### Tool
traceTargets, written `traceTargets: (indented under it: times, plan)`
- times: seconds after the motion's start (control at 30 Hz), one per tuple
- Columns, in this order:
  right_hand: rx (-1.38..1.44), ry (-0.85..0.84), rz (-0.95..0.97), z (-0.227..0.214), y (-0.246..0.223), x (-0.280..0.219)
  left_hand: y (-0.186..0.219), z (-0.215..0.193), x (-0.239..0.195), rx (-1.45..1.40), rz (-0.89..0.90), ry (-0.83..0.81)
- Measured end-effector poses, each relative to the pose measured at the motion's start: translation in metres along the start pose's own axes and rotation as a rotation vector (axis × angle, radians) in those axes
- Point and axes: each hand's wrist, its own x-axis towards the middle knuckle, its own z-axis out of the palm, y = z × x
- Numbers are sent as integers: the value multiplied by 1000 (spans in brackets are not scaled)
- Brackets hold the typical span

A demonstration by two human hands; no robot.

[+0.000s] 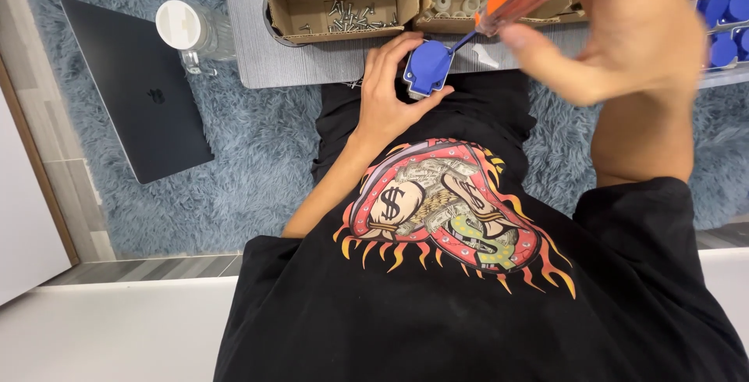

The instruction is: Assembling a small blue and white plastic component by fastening a screw with a manual screwdriver

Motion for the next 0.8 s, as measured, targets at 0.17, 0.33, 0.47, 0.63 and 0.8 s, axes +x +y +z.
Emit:
traceTargets:
  times: [0.17,0.33,0.47,0.63,0.8]
  plan:
    - [265,-300,132,-25,-27,26,0,-1,1,-8,15,2]
    - [34,-46,-83,-13,-9,10,-2,0,1,9,25,6]
    - [-145,45,-129,5,15,-3,0,-1,3,8,37,18]
    - [-328,380,-270,32,33,-1,-1,1,3,8,36,25]
    - [-113,69,-130,-4,-1,14,-4,3,0,10,33,30]
